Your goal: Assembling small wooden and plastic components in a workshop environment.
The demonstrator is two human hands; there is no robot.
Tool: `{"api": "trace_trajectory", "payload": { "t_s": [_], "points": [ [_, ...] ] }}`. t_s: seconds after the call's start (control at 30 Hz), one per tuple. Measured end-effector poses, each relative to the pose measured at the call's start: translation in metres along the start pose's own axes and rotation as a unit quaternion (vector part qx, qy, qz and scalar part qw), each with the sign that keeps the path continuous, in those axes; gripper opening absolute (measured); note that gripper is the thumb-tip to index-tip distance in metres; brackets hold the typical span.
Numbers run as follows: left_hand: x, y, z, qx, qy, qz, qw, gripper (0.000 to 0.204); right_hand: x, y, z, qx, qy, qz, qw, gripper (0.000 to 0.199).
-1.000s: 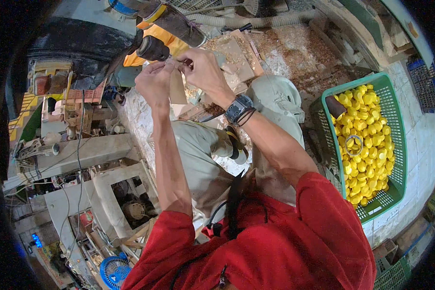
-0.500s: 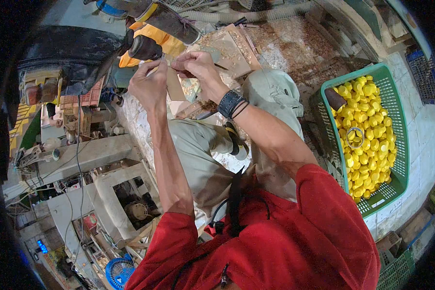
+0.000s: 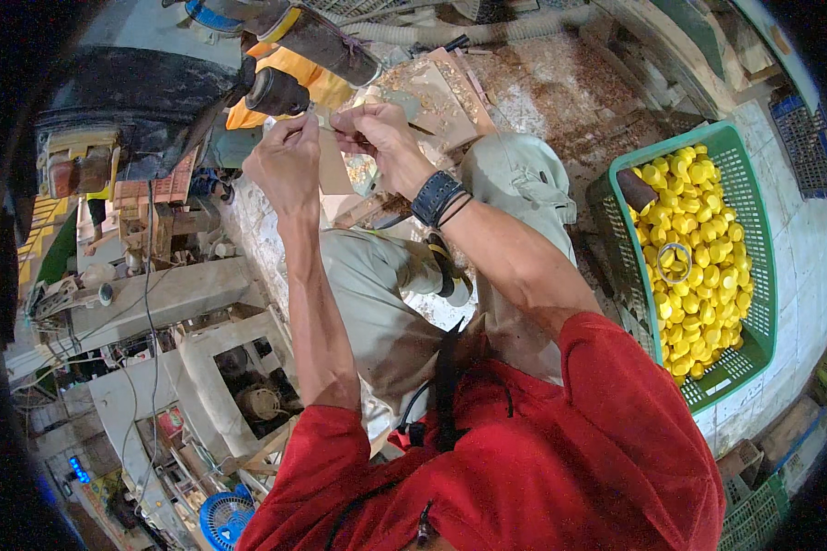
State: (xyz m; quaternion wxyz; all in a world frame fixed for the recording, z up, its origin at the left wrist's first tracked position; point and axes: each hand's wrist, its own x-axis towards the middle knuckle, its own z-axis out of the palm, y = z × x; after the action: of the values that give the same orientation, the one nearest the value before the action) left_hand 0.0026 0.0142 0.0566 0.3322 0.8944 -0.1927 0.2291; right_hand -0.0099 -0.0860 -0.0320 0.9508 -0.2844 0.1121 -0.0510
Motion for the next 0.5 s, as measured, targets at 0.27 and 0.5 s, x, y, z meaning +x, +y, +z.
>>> {"api": "trace_trajectory", "payload": {
  "t_s": [0.27, 0.5],
  "points": [
    [0.006, -0.015, -0.005, 0.021, -0.012, 0.061, 0.998, 0.012, -0.003, 0.015, 0.004, 0.015, -0.016, -0.098, 0.995, 0.012],
    [0.016, -0.021, 0.002, -0.056, -0.027, -0.089, 0.994, 0.020, 0.004, 0.018, 0.001, 0.120, 0.004, -0.012, 0.993, 0.008]
  ]
}}
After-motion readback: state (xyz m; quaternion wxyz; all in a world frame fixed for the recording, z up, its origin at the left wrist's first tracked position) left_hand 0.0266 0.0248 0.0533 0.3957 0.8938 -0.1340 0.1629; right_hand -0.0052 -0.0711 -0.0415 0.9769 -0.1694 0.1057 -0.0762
